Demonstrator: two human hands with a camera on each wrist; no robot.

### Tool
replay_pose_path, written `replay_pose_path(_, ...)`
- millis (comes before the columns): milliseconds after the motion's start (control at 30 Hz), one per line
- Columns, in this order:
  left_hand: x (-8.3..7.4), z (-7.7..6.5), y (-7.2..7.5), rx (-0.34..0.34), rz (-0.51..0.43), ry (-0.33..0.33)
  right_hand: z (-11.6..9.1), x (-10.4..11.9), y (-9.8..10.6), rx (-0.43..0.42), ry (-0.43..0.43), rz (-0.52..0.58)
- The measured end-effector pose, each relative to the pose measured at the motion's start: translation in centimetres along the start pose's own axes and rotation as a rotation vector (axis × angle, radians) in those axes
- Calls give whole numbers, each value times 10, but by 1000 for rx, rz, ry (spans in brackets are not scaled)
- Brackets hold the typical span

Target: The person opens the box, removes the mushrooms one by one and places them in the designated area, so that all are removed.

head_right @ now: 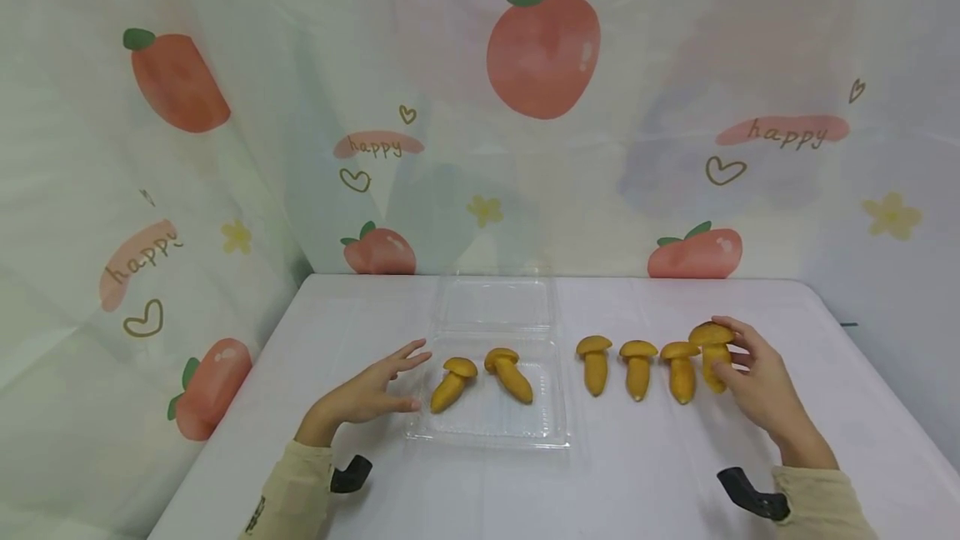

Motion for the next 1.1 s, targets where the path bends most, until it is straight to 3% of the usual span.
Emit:
replay_pose_path(467,-1,-1,0,-6,-3,-11,1,-34,4,33,-105,-34)
replay_pose_path(1100,2,2,0,-4,16,-23,7,-69,-13,118,-247,-41)
Point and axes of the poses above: each hand's wrist, its own z-axis towards the middle knuckle, its own y-axis out of the back of the hand, x = y × z, the point moved 4 cm from there along z, towards the middle knuckle, and after that the axes turned 4 degrees about -x, right-handed, at the moved point
